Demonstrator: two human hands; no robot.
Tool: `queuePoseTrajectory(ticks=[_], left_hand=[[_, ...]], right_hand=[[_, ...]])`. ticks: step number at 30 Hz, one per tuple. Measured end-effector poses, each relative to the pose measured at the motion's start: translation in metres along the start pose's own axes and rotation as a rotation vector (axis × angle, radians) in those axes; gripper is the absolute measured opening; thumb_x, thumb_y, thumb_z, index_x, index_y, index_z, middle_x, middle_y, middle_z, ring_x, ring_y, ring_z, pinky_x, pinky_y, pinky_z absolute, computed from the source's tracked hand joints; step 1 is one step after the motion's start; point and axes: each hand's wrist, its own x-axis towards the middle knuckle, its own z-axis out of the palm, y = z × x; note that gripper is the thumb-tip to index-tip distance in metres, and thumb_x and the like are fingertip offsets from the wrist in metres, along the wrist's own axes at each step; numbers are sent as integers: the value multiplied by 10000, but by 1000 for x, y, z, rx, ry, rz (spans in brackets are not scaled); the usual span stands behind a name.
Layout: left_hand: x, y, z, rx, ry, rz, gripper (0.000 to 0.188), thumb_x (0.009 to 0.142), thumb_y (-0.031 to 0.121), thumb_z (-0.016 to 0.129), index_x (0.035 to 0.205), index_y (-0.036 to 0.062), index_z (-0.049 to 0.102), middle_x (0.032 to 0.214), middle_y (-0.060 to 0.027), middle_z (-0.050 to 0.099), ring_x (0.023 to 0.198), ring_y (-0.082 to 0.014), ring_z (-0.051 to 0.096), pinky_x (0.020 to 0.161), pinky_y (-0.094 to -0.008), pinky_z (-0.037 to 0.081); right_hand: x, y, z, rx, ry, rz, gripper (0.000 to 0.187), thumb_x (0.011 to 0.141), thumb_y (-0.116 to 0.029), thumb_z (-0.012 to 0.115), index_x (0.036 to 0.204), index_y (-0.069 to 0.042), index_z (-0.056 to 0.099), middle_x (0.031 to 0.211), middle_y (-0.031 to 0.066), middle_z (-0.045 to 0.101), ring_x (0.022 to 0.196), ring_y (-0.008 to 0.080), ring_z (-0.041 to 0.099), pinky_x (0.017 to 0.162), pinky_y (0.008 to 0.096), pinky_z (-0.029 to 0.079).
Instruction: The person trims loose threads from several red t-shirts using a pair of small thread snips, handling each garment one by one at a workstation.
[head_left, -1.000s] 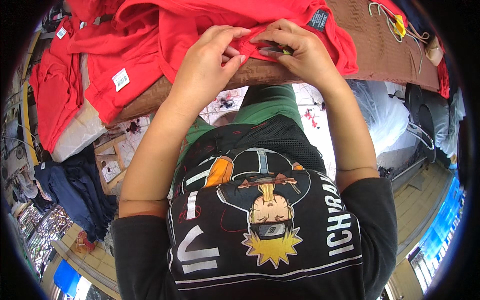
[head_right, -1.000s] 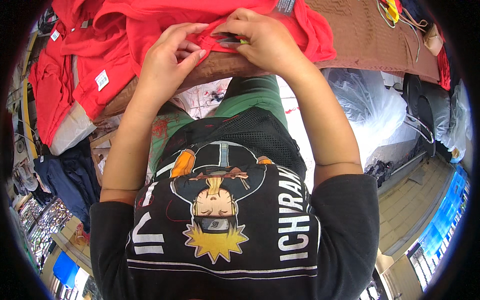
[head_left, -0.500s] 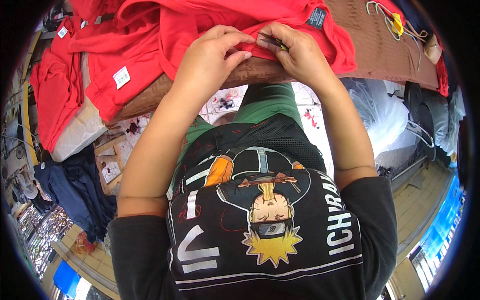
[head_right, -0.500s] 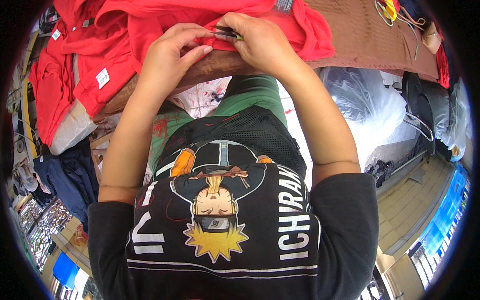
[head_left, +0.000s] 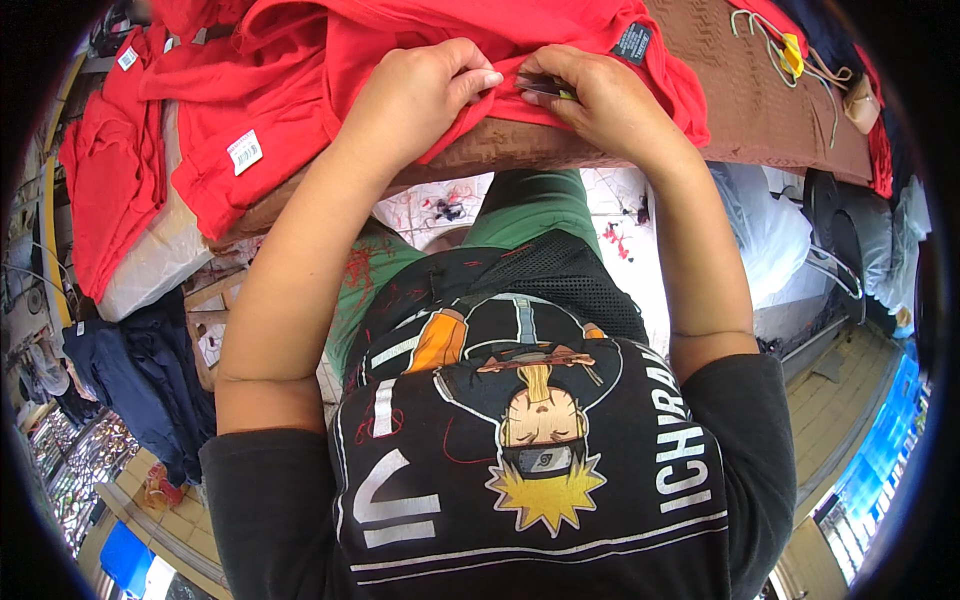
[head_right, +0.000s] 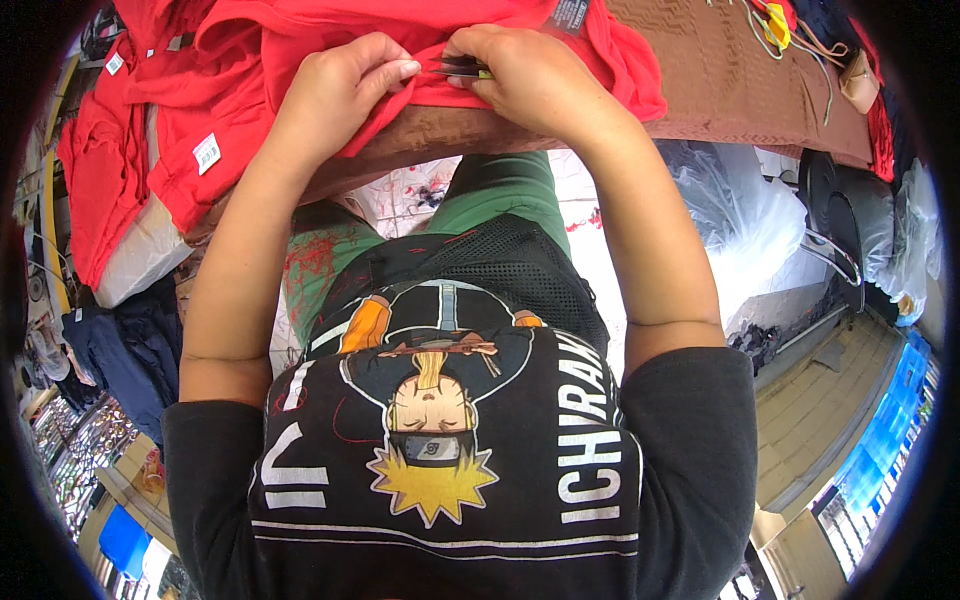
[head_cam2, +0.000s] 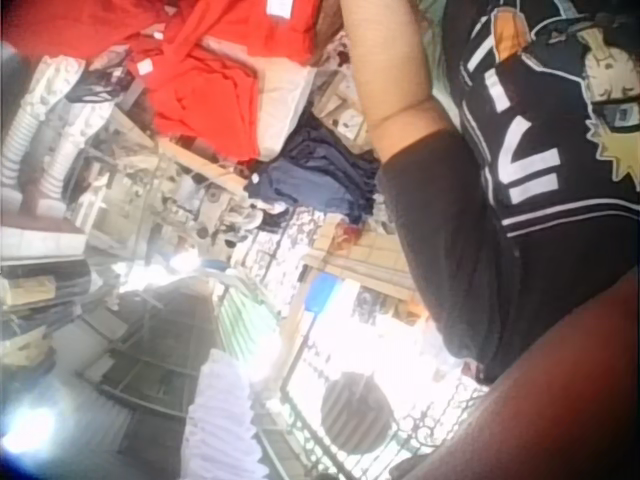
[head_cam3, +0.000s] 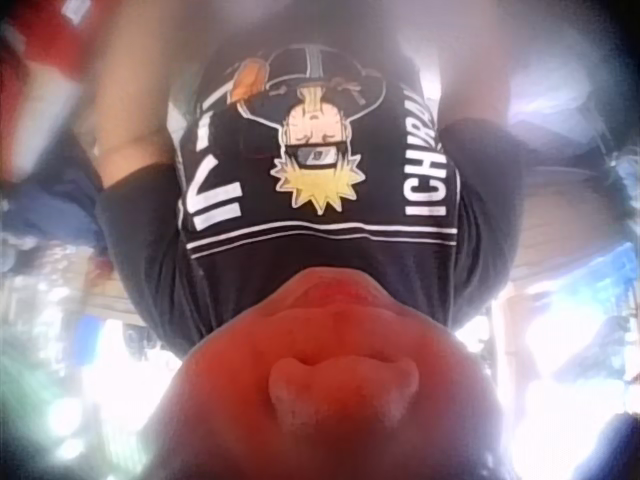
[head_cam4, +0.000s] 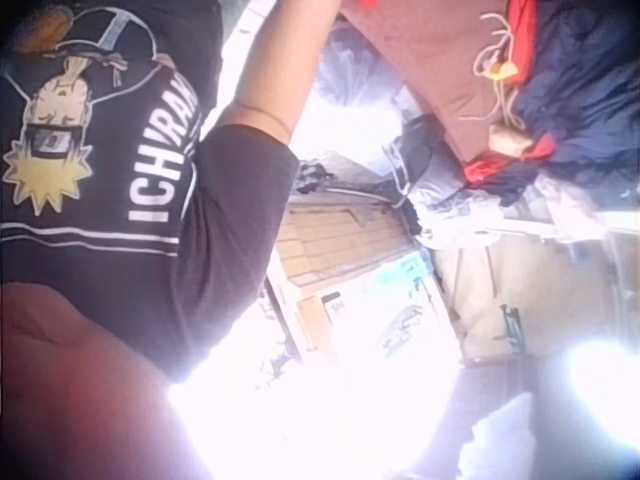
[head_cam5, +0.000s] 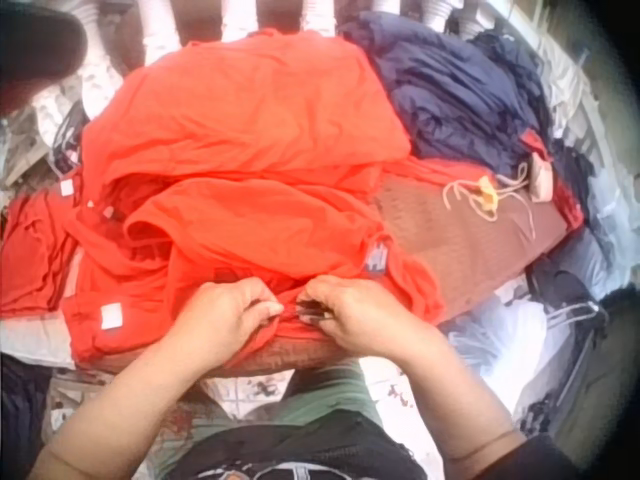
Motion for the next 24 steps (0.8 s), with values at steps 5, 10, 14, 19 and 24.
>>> queuePoseTrajectory(ticks=[5,10,14,19,24], left_hand=[[5,-6,-6,-259,-130,-84,192,935,158,568,947,-17,646,807,-44,668,747,-96,616,702,-253,502],[7,-6,-8,-293,-164,-94,196,943,148,550,952,-25,642,805,-32,655,746,-87,602,713,-239,497],[6,-5,-8,-302,-160,-88,193,943,147,549,949,-22,643,797,-31,652,739,-85,599,709,-233,495],[7,-5,-7,-279,-162,-94,192,943,143,547,947,-23,643,789,-34,653,737,-88,602,707,-236,496],[6,-3,-8,-234,-160,-91,190,942,140,545,945,-24,643,812,-46,669,750,-96,615,713,-243,503]], right_hand=[[1,-12,-16,-97,-101,60,229,830,-183,662,992,-29,616,863,153,658,806,316,643,726,382,505],[0,-20,-28,38,-108,88,234,860,-195,661,999,-15,608,850,105,638,770,205,597,709,304,473],[4,-20,-25,36,-149,62,186,879,-146,643,978,7,610,856,94,629,769,165,582,718,280,465],[10,-16,-15,46,-136,5,145,884,-91,619,977,20,613,847,101,636,769,174,595,732,297,475],[14,-19,-14,24,-158,-8,141,873,-90,628,962,19,617,852,115,654,794,200,629,745,307,485]])
